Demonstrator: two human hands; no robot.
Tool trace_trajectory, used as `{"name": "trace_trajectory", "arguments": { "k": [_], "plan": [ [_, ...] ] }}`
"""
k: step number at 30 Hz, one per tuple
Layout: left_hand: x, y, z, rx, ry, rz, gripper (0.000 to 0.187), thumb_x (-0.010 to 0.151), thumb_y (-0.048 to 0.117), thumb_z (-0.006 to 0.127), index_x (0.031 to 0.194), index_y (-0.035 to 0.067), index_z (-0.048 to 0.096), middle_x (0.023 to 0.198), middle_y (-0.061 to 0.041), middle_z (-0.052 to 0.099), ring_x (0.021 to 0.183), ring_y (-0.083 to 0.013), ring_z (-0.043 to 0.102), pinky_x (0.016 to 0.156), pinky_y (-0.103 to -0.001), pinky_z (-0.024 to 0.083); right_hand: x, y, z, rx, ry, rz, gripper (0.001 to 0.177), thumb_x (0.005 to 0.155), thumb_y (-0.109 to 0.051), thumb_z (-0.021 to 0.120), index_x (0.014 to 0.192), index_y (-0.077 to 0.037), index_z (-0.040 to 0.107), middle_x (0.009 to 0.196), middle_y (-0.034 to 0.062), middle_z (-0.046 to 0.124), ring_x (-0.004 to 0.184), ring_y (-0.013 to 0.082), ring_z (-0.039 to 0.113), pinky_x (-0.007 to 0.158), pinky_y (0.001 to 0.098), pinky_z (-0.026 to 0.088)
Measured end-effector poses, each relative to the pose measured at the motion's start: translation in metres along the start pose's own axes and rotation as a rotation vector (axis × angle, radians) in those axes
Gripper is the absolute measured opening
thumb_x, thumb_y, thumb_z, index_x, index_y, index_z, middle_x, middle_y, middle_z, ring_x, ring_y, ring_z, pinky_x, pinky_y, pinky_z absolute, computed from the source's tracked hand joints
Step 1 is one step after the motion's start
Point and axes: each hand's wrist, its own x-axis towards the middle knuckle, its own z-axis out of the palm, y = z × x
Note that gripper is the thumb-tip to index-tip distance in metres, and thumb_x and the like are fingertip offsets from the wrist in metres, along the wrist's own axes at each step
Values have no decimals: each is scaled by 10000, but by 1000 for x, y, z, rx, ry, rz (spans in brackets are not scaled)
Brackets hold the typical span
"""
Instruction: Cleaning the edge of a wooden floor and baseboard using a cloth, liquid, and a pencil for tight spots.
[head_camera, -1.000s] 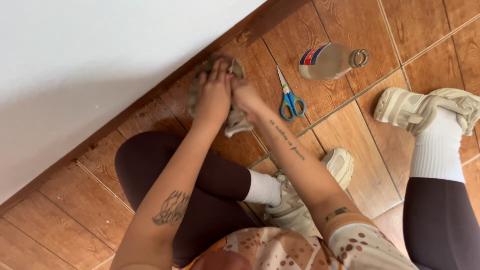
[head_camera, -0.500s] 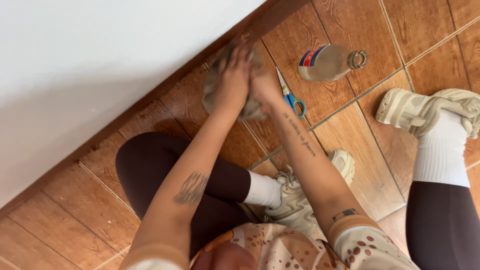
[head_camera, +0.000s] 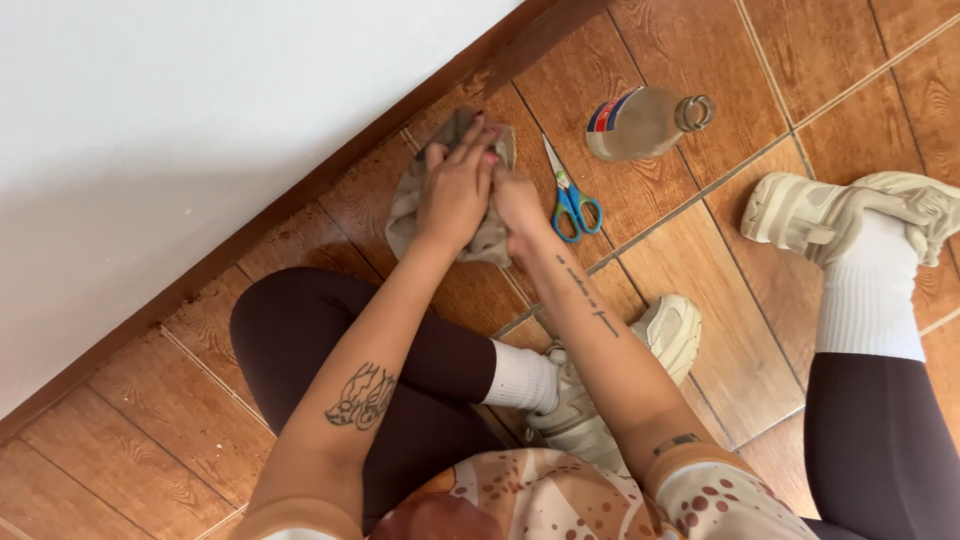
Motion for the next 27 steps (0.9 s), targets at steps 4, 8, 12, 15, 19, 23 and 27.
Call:
{"name": "trace_trajectory", "arguments": {
  "k": [4, 8, 12, 15, 19, 23, 27],
  "plan": [
    [9, -12, 12, 69, -4, 105, 449, 1086, 368, 392, 1486, 243, 551, 1611, 93, 447, 1334, -340, 465, 1165, -465, 379, 28, 6, -17, 261, -13, 103, 384, 1056, -290, 440, 1228, 9, 607, 1050, 170, 726, 862, 263, 740, 760, 415, 625],
    [34, -42, 21, -98, 123, 263, 473, 1144, 364, 321, 1552, 194, 488, 1636, 7, 412, 1459, -357, 417, 1216, -508, 316, 57, -5, -2, 171, 18, 31, 415, 1081, -297, 490, 1219, 74, 615, 1006, 185, 712, 801, 286, 708, 705, 428, 611],
    [31, -32, 4, -95, 44, 227, 485, 1123, 343, 295, 1564, 218, 453, 1650, 3, 380, 1421, -343, 450, 1232, -482, 336, 55, 0, 4, 150, 44, -11, 439, 1049, -301, 470, 1241, 70, 605, 1004, 181, 710, 805, 289, 715, 683, 446, 604],
    [31, -21, -4, -23, -19, 175, 500, 1092, 318, 301, 1571, 230, 410, 1639, -3, 350, 1367, -332, 448, 1186, -500, 317, 53, 9, -4, 179, -8, -67, 439, 1032, -270, 478, 1336, 25, 594, 1117, 167, 738, 943, 250, 740, 802, 403, 615],
    [59, -31, 18, 42, 45, 241, 467, 1111, 309, 345, 1563, 215, 418, 1652, 5, 377, 1386, -312, 469, 1191, -470, 373, 56, -19, 2, 68, 78, -131, 474, 1040, -286, 487, 1326, 75, 600, 1152, 183, 735, 988, 260, 728, 835, 407, 610],
    [30, -28, 8, 61, 48, 213, 469, 1093, 292, 377, 1550, 204, 435, 1644, 23, 399, 1387, -309, 485, 1172, -448, 417, 43, -2, 7, -14, 98, -88, 477, 1026, -327, 485, 1283, 51, 622, 1108, 180, 728, 925, 254, 718, 780, 409, 596],
    [23, -20, 0, 7, 21, 176, 499, 1065, 269, 373, 1552, 175, 424, 1646, -5, 362, 1378, -343, 462, 1132, -457, 420, 44, 15, -5, -101, 148, -75, 473, 1022, -309, 509, 1255, 77, 651, 1092, 195, 733, 900, 255, 719, 750, 440, 596]
  ]
}}
